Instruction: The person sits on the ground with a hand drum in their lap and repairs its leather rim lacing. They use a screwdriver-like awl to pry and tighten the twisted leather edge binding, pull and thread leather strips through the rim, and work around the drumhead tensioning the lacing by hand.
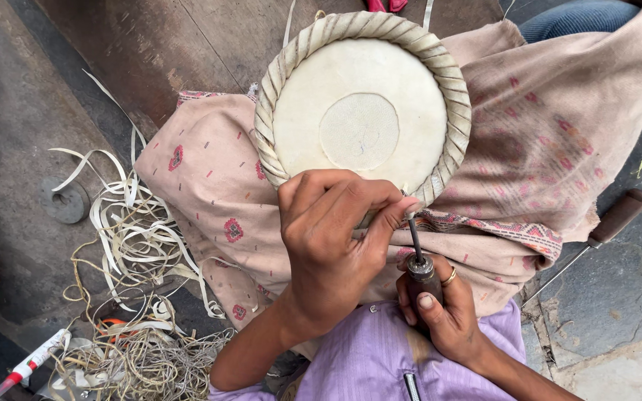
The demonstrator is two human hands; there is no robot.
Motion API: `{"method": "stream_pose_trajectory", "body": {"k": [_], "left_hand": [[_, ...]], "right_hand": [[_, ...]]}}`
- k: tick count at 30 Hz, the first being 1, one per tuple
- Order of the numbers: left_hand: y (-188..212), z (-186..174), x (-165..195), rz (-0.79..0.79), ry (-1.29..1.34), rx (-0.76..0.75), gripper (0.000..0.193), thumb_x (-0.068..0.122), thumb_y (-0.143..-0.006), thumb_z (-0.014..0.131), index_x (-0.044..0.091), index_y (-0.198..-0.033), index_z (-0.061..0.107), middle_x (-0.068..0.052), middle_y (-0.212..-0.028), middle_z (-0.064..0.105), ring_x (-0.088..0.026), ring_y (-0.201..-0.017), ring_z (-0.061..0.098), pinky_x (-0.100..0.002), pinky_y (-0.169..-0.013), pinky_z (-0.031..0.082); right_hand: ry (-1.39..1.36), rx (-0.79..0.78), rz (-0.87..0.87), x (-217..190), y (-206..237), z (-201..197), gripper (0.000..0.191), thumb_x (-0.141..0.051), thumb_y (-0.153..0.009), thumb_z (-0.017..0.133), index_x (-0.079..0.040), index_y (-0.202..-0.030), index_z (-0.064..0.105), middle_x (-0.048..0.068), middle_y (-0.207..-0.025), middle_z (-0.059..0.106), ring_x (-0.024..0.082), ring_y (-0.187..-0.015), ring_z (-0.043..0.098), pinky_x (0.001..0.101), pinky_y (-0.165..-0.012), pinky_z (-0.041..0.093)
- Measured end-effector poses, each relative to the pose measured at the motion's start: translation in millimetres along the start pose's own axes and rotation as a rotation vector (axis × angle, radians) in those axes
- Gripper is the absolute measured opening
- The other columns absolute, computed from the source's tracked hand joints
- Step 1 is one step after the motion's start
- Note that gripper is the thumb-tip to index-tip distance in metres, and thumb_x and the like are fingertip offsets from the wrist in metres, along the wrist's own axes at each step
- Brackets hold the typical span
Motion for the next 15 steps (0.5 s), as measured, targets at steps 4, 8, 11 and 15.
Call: {"method": "stream_pose_trajectory", "body": {"k": [4, 8, 11, 15], "left_hand": [[-5.0, -7.9, 2.3, 0.038, 0.04, -0.045, 0.02, 0.01, -0.093, 0.082, 0.013, -0.107, 0.069, 0.003, -0.098, 0.072, -0.016, -0.104, 0.068, -0.033, -0.099, 0.044], [-4.2, -11.1, 4.7, -0.021, 0.062, -0.076, 0.026, 0.006, -0.09, 0.08, 0.011, -0.113, 0.068, 0.001, -0.099, 0.073, -0.018, -0.102, 0.069, -0.033, -0.097, 0.045], [-4.6, -11.0, 4.3, -0.062, 0.1, -0.076, 0.029, 0.005, -0.088, 0.08, 0.01, -0.113, 0.065, 0.001, -0.096, 0.073, -0.018, -0.096, 0.069, -0.034, -0.096, 0.044], [-5.0, -10.5, 2.8, -0.118, 0.118, -0.096, 0.031, 0.004, -0.089, 0.079, 0.008, -0.114, 0.062, 0.001, -0.096, 0.073, -0.018, -0.094, 0.067, -0.035, -0.097, 0.044]], "right_hand": [[0.474, -0.012, -0.067, -40.0, -8.3, -12.4, 0.058, -0.048, -0.102, 0.049, 0.001, -0.131, 0.059, 0.006, -0.084, 0.064, 0.016, -0.073, 0.061, 0.0291, -0.07, 0.052], [0.681, 0.191, -0.394, -92.1, -31.4, -14.8, 0.046, -0.042, -0.108, 0.044, -0.002, -0.125, 0.06, 0.008, -0.105, 0.064, 0.019, -0.095, 0.064, 0.032, -0.088, 0.052], [1.26, 0.283, -0.64, -130.6, -68.1, -14.4, 0.026, -0.024, -0.1, 0.072, -0.014, -0.124, 0.072, 0.008, -0.124, 0.062, 0.029, -0.124, 0.05, 0.0414, -0.107, 0.043], [1.427, 0.053, -0.677, -167.5, -107.7, -1.8, 0.032, -0.034, -0.083, 0.081, -0.028, -0.114, 0.076, 0.011, -0.13, 0.055, 0.04, -0.13, 0.035, 0.0529, -0.111, 0.03]]}}
Point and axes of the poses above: each hand's wrist, its own y-axis away from the middle knuckle, its own z-axis out of the palm, x = y × z, the point moved 2 cm from there along -y, towards the middle knuckle
